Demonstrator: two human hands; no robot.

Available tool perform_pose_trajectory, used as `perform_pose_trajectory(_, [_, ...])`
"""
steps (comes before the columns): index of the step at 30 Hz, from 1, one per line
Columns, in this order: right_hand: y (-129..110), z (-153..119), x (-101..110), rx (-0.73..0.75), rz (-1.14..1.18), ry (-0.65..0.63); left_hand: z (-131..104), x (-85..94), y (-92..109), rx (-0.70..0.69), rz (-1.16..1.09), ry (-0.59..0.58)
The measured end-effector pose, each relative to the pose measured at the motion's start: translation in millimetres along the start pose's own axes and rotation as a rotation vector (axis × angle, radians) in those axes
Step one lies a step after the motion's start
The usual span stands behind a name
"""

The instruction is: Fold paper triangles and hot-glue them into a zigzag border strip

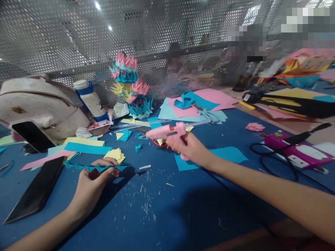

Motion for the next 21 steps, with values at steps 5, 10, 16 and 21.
perform_pose_trajectory(5, [7, 11, 62, -0.065, -0.378, 0.120, -3, -1.1, 4, -0.024, -0.006, -0.030])
perform_pose_trajectory(10, [39, -2, 112, -0.168, -0.608, 0.184, -4, -4.7, 7, -0.053, -0.002, -0.074])
perform_pose_trajectory(16, [80, -24, 131, -0.293, -0.600, 0.189, -3, -6.1, 9, -0.071, 0.033, -0.062])
perform_pose_trajectory(21, [81, -33, 128, -0.308, -0.602, 0.173, -4, -4.8, 9, -0.066, 0.117, -0.075])
Point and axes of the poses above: each hand's wrist, its own z-axis towards the middle knuckle, its own x-axis out of the back of the hand, y = z × x, the point moved 7 cm from there along z, towards the middle knuckle, and after that the axes turned 3 degrees about -x, right-handed, at the moved point
